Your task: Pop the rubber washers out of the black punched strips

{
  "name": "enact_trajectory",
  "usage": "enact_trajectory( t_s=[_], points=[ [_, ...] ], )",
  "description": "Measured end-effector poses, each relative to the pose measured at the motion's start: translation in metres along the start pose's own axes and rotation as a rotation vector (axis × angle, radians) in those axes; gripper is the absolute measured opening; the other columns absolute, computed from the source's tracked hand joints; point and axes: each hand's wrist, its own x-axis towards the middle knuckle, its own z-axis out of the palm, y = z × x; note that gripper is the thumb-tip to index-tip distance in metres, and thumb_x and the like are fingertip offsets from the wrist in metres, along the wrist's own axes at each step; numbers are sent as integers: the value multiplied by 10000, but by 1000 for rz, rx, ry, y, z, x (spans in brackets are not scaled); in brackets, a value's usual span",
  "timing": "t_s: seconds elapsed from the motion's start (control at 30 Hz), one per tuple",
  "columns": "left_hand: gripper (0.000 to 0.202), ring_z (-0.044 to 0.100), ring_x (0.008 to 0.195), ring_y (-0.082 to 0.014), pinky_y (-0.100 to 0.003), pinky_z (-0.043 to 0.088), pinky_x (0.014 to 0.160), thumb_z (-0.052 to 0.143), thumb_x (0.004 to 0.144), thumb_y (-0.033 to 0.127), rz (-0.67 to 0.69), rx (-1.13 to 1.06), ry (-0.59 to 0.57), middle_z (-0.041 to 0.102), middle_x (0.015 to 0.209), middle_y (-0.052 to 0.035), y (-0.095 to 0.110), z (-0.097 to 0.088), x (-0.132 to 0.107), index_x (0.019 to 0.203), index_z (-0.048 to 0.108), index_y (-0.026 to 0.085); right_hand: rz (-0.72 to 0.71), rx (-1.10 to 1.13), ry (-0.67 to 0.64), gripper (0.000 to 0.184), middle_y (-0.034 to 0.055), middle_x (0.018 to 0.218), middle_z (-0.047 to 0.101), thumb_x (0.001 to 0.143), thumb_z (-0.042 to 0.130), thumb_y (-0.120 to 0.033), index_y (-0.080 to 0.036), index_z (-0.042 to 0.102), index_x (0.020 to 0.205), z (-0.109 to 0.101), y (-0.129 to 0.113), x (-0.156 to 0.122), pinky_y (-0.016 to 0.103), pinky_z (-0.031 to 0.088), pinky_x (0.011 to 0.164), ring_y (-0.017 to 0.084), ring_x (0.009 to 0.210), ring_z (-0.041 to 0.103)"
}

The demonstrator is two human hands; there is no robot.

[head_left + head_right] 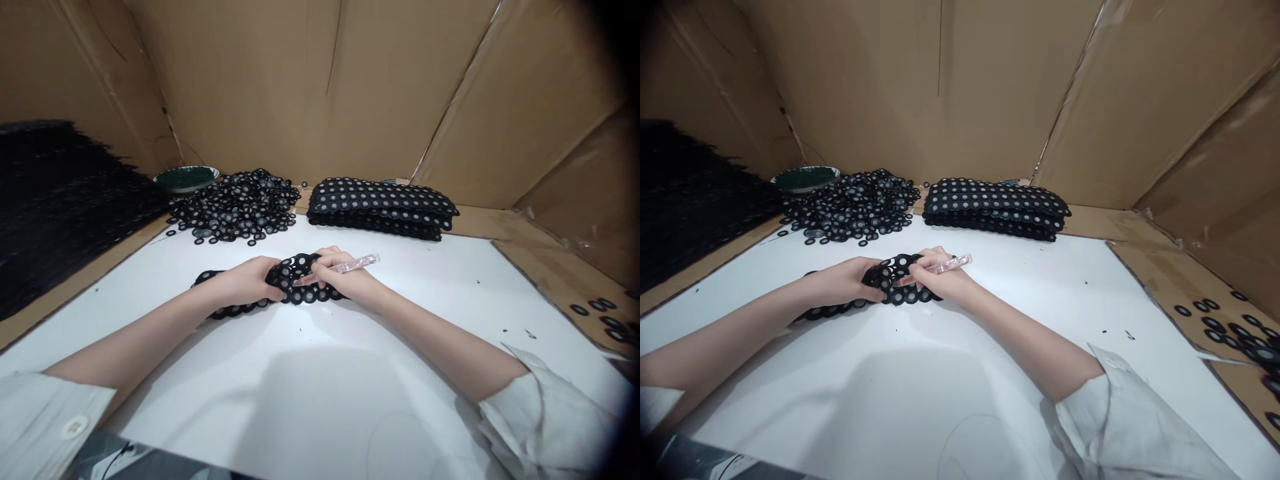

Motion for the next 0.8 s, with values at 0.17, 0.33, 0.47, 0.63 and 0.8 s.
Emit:
enact_trajectory(
  t_s=[0.17,0.33,0.47,0.63,0.8],
  points=[
    [257,531,714,-177,-252,385,608,559,592,304,-39,8,24,597,788,10,1,0,1,818,538,184,-11,-114,13,293,6,864,553,761,433,-206,-185,547,492,8,-1,-6,320,314,830,169,941,419],
    [284,518,659,-174,-251,361,555,562,582,330,-114,50,64,576,736,3,3,2,-1,817,516,179,24,-143,39,286,-4,976,560,769,434,-225,-203,590,532,13,-3,-9,356,288,872,180,994,400],
    [299,528,668,-187,-256,348,546,553,596,350,-165,93,92,570,727,-2,2,4,-1,838,502,182,46,-144,56,292,-12,1004,565,770,436,-226,-203,588,521,15,-5,-10,375,267,885,183,1017,388],
    [343,533,697,-202,-266,359,573,541,606,350,-210,117,129,569,740,-10,4,9,-2,898,486,178,-12,-209,135,271,-5,962,568,766,459,-236,-200,585,529,25,-1,-10,361,268,870,176,1009,384],
    [586,544,761,-233,-292,375,638,481,669,330,-227,166,264,579,814,-56,8,20,-9,1198,312,144,-106,-374,228,267,14,916,546,765,481,-231,-179,546,512,33,3,-11,363,260,836,183,976,374]
  ],
)
